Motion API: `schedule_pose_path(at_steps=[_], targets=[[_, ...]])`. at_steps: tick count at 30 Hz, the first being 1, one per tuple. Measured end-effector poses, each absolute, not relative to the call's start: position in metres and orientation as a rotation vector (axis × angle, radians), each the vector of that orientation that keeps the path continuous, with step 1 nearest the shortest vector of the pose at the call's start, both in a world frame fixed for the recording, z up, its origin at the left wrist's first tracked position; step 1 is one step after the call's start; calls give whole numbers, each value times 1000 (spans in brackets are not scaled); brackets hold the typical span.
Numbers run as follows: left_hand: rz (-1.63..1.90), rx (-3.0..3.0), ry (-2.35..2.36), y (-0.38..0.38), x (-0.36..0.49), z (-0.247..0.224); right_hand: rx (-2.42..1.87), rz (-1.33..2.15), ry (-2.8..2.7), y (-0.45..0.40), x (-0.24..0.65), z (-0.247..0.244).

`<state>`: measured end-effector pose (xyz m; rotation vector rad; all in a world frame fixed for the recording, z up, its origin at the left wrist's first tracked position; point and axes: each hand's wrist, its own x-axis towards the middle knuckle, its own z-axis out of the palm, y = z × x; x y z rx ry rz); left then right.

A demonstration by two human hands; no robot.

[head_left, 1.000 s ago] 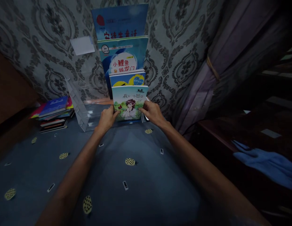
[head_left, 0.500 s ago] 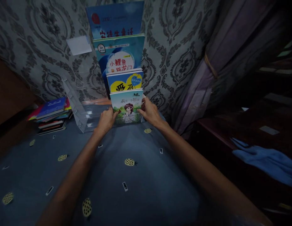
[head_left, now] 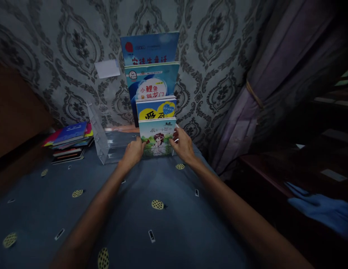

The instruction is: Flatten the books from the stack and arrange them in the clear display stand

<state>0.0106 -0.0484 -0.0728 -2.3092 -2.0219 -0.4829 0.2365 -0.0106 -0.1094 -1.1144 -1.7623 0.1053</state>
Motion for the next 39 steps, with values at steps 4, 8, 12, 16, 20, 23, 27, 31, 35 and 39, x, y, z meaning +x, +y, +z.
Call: schedule_pose_path(at_steps=[4,8,12,16,20,23,27,31,35,39], targets=[[-464,-2318,-2019,-48,11,-74,-1109,67,-1759,-10,235,-112],[-466,-2292,-2030,-48,12,-75,-1106,59,-1783,-11,234,-111],[-508,-2273,-2057,-48,14,-76,-1103,86,-1785,-13,234,-110],[-514,-2256,-2077,-49,15,-75,-1073,95,-1796,-13,235,-109],[-450,-2227,-2100,-49,17,-74,-1044,72,-1783,-10,235,-112],[-414,-2217,-2111,-50,18,-73,-1040,51,-1766,-7,234,-116],[-427,-2235,-2107,-51,18,-72,-1054,24,-1741,-7,231,-121],[-456,-2273,-2104,-52,17,-70,-1071,-10,-1724,-7,230,-122],[-494,-2267,-2129,-53,18,-70,-1056,-22,-1717,-7,231,-119],[-539,-2256,-2152,-54,20,-71,-1046,-18,-1729,-8,232,-117]])
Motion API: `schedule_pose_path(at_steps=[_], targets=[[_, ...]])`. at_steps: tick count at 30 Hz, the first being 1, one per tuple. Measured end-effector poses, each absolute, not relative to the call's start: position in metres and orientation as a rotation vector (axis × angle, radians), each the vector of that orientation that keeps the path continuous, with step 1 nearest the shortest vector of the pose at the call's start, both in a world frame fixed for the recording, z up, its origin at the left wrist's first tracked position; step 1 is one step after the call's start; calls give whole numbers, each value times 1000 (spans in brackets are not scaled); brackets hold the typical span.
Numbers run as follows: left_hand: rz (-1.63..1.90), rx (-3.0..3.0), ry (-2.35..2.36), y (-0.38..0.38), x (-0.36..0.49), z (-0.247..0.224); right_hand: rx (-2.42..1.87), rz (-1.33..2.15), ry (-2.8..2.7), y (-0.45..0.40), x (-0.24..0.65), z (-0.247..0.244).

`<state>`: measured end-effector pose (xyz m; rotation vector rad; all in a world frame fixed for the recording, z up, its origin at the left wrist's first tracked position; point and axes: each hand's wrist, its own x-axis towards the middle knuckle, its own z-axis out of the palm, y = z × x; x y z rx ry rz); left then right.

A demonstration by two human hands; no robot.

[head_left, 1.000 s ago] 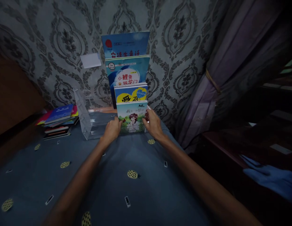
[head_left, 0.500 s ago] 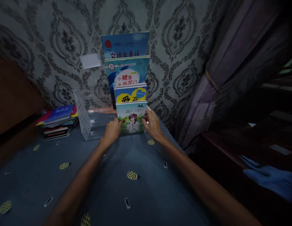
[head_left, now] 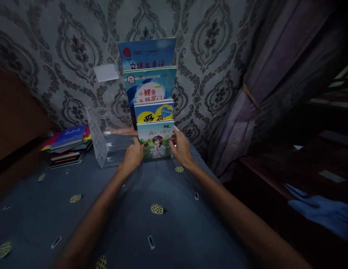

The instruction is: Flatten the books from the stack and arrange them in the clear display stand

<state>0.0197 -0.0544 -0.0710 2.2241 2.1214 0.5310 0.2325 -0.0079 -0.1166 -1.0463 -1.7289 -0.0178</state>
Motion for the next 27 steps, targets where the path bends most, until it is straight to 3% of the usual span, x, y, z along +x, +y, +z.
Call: schedule_pose_path(at_steps=[20,27], targets=[[610,2355,2124,-54,20,-84,-1071,-66,-1745,-10,232,-109],[495,2400,2158,-54,20,-84,-1077,-73,-1742,-13,232,-106]])
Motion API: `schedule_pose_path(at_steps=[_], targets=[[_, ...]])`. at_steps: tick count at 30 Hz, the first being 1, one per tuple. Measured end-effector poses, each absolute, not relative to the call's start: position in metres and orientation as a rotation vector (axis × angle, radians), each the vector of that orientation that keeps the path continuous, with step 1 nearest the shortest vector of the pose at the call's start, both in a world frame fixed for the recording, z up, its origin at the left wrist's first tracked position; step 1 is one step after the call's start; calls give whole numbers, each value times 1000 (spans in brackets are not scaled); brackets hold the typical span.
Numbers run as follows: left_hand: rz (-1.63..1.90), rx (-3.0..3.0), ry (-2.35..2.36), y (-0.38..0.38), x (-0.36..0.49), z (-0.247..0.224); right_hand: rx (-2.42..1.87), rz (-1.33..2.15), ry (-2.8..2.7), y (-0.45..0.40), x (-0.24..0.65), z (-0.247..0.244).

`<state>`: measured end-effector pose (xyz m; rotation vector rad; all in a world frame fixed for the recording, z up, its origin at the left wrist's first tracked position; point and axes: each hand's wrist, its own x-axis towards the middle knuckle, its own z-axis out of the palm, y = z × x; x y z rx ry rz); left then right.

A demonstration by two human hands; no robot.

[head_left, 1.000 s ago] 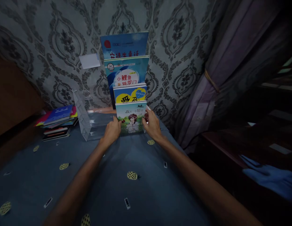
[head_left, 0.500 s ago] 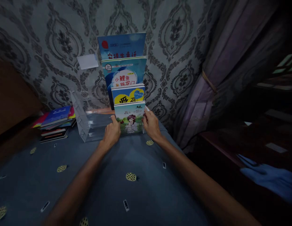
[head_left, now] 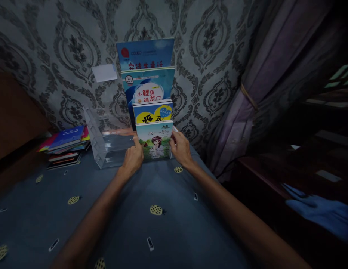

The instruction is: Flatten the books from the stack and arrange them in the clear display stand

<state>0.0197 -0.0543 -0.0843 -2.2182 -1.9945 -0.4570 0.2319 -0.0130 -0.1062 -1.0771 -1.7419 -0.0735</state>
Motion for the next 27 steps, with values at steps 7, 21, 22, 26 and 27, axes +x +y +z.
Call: schedule_pose_path(at_steps=[7,21,22,26,27], targets=[[-399,-2231,-2004,-54,19,-85,-1072,-56,-1737,-14,230,-105],[-412,-2191,-2003,-50,18,-89,-1025,-15,-1771,-13,231,-104],[-409,-2189,-2000,-50,18,-89,-1023,-10,-1771,-13,231,-104],[-416,-2177,-1996,-52,19,-87,-1044,-6,-1764,-15,231,-103],[-419,-2178,-2002,-52,19,-85,-1052,-10,-1763,-16,231,-103]])
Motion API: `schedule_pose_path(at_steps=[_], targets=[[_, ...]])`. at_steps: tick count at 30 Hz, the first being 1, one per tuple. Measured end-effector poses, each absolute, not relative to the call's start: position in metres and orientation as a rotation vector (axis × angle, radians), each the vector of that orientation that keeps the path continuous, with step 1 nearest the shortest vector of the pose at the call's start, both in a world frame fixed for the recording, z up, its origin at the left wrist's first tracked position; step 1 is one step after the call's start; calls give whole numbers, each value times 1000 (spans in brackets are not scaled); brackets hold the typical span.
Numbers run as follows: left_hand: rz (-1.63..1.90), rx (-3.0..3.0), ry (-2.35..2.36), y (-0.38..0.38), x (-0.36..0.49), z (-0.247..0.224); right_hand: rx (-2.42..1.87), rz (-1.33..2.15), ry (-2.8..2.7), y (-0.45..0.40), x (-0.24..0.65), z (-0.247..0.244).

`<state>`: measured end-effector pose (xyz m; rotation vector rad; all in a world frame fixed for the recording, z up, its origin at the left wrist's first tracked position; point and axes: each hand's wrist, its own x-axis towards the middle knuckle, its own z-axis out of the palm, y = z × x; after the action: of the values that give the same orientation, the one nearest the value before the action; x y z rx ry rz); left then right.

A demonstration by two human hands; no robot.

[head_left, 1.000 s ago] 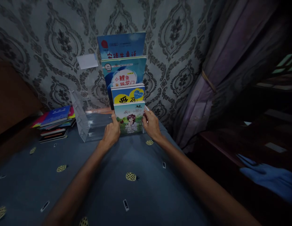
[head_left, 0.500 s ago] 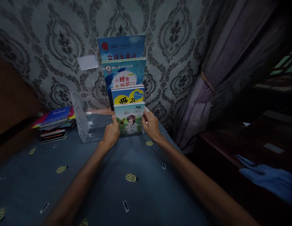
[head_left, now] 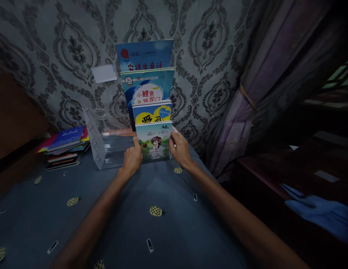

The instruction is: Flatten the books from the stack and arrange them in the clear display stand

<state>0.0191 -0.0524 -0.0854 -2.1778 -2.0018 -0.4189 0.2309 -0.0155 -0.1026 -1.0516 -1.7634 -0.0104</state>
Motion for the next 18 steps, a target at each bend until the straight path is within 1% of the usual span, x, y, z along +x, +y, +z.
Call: schedule_pose_path(at_steps=[12,18], targets=[[-435,-2298,-2072,-56,11,-63,-1096,-29,-1786,-14,238,-98],[-649,-2422,-2023,-54,0,-56,-1108,-27,-1822,-13,241,-93]])
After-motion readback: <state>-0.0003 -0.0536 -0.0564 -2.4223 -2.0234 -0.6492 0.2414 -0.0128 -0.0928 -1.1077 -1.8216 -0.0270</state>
